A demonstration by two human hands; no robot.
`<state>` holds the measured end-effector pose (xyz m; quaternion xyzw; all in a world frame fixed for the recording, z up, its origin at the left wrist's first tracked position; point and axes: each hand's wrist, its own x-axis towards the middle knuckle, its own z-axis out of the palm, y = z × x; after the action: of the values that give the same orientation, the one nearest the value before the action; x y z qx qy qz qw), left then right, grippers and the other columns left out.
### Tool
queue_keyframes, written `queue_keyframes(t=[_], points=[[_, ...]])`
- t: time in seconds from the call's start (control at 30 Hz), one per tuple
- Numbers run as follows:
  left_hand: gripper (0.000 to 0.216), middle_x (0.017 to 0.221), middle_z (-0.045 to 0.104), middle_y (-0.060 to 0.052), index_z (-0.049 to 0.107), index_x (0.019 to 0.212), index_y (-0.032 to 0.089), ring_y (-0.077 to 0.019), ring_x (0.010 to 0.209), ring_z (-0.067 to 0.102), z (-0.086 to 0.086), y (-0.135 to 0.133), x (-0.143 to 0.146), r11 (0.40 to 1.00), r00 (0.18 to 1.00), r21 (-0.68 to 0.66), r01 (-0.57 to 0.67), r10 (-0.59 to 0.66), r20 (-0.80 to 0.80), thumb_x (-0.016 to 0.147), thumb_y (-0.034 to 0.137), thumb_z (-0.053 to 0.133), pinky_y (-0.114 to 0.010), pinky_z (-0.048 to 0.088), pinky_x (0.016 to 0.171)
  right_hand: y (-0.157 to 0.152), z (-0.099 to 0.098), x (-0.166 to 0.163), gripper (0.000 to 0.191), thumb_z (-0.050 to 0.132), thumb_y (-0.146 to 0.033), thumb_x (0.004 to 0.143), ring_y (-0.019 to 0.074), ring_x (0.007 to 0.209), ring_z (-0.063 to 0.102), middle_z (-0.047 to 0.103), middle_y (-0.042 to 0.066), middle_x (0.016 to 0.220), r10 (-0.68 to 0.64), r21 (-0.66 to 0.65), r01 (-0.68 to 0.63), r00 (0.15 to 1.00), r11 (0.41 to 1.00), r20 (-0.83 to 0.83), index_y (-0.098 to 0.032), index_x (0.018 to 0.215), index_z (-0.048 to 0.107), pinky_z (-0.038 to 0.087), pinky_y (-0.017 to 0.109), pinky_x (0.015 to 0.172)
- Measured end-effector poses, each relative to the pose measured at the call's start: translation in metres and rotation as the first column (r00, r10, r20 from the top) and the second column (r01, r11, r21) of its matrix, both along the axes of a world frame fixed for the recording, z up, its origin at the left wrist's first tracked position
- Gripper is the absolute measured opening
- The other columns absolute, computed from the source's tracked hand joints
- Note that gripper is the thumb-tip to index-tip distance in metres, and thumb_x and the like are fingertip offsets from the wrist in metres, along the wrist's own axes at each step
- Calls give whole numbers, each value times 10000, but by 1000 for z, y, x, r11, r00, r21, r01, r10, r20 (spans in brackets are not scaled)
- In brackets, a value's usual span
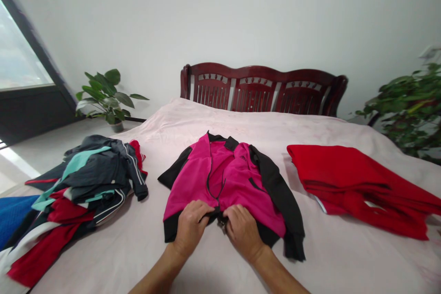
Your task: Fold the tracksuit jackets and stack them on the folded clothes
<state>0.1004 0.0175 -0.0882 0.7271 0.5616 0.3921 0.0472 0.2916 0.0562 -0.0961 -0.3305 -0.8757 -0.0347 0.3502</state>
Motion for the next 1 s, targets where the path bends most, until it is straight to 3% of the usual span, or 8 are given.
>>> queue_keyframes(t=[0.1,0.17,0.37,0.5,0.6,0.73,0.87,1.0], points=[[270,854,689,-34,714,952,227,-185,823,594,-3,-3,-1,999,999,36,30,-29,-26,857,45,538,-302,450,755,-2,-1,5,138,397,-130,926,191,771,518,564,38,803,25,-104,-43,985,994,-169,-195,892,514,412,315,705],[247,857,696,-40,715,971,223,-186,814,594,-3,-4,-1,996,997,68,52,-48,-63,873,68,549,-302,447,744,-3,-1,8,133,394,-162,943,195,795,526,570,47,836,58,-110,-78,982,991,-180,-189,953,523,423,315,721],[172,844,720,-52,720,1007,226,-182,774,601,-2,-4,-2,990,980,80,118,-103,-172,924,231,569,-306,434,708,-4,-2,9,152,423,-207,980,201,833,541,599,56,879,127,-97,-128,992,987,-11,-184,1043,560,432,325,758],[205,870,734,-54,723,1023,248,-186,785,613,-3,-4,-4,988,973,21,156,-150,-174,945,265,534,-321,419,724,-5,-2,6,166,482,-283,972,204,747,521,568,36,764,105,-24,-102,984,994,142,-196,878,588,406,332,688],[194,897,738,-54,716,1040,262,-193,818,616,-4,-5,-6,979,971,-17,201,-202,-125,935,291,556,-332,402,745,-7,2,6,207,473,-282,973,201,708,514,555,32,720,93,13,-97,982,995,164,-199,835,602,384,333,649],[178,870,731,-53,713,982,254,-192,816,611,-7,-6,-7,976,975,-55,210,-214,-68,939,304,547,-336,389,757,-13,5,11,145,492,-221,959,174,694,534,578,21,715,141,20,-145,982,989,124,-208,959,637,394,309,656],[188,859,730,-54,706,933,243,-185,798,612,-9,-8,-8,976,974,-33,214,-216,-65,946,255,519,-333,388,745,-19,4,19,84,547,-191,925,161,677,549,608,14,714,159,43,-162,985,986,58,-212,962,619,418,301,662],[165,881,733,-51,704,905,241,-176,815,632,-8,-8,-7,975,975,35,222,-221,-19,924,198,545,-313,414,749,-23,5,24,86,567,-157,900,159,679,575,619,16,723,180,28,-178,977,984,-117,-215,957,595,443,290,635]])
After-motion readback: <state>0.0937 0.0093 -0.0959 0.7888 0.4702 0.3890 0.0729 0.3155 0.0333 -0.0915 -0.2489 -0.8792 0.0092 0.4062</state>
